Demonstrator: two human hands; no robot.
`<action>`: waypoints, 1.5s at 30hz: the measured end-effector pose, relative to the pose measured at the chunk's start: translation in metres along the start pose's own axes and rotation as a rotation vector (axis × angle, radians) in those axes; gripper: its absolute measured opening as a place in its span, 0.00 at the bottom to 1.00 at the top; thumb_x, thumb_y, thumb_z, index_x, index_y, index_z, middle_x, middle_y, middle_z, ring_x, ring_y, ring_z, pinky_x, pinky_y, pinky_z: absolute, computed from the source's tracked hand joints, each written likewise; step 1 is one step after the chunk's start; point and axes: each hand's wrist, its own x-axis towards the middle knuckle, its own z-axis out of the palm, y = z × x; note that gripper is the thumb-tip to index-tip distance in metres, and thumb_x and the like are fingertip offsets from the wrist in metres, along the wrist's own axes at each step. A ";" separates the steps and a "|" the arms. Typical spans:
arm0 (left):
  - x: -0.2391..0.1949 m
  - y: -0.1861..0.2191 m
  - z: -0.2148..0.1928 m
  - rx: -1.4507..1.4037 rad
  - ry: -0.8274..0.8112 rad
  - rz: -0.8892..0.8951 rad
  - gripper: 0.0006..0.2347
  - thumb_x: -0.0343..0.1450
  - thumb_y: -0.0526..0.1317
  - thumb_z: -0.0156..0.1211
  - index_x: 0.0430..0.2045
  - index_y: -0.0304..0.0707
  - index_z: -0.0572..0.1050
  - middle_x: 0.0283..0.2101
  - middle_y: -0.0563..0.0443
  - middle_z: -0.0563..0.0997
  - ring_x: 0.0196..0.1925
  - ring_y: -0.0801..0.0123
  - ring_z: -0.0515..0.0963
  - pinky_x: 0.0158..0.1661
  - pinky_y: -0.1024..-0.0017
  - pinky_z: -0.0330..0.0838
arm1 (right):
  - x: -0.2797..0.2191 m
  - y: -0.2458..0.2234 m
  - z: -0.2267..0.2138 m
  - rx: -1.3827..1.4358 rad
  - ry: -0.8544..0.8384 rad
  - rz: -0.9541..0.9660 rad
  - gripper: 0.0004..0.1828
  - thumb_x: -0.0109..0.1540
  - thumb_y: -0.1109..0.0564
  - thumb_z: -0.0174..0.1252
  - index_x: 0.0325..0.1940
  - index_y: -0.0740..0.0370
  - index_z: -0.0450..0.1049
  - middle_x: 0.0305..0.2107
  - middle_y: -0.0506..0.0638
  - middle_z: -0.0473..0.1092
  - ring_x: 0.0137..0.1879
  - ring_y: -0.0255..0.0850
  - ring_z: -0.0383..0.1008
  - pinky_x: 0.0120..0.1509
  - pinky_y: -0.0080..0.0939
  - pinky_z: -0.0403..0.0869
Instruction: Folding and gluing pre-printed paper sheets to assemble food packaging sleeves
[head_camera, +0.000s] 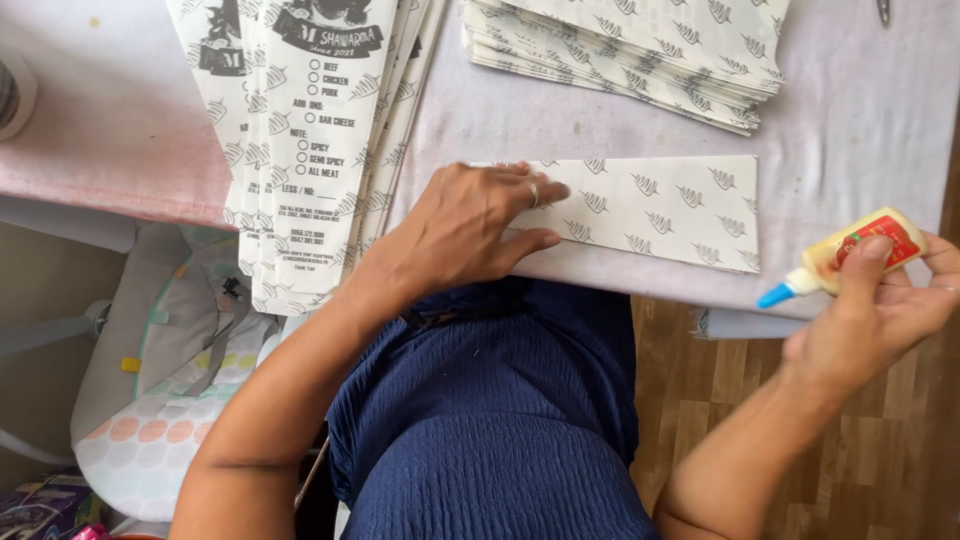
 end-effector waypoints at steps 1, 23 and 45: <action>-0.002 0.003 0.000 -0.003 -0.001 0.005 0.17 0.73 0.50 0.65 0.53 0.42 0.79 0.47 0.37 0.86 0.49 0.52 0.86 0.26 0.68 0.76 | 0.004 0.010 -0.011 -0.004 0.005 0.000 0.13 0.80 0.64 0.57 0.62 0.65 0.58 0.53 0.71 0.68 0.48 0.49 0.70 0.49 0.45 0.75; -0.035 0.003 0.005 0.154 -0.117 0.102 0.22 0.79 0.54 0.47 0.70 0.55 0.65 0.74 0.36 0.60 0.77 0.46 0.59 0.74 0.50 0.49 | -0.060 -0.041 0.012 -0.945 -0.613 -0.387 0.41 0.74 0.37 0.41 0.79 0.74 0.56 0.76 0.67 0.52 0.80 0.74 0.40 0.76 0.86 0.38; -0.037 0.064 0.012 0.850 -0.090 -0.271 0.54 0.62 0.73 0.64 0.74 0.30 0.54 0.74 0.24 0.56 0.77 0.41 0.56 0.73 0.47 0.51 | 0.004 -0.031 0.066 -0.936 -0.847 -0.123 0.48 0.69 0.30 0.37 0.82 0.60 0.33 0.80 0.58 0.34 0.83 0.60 0.25 0.81 0.72 0.30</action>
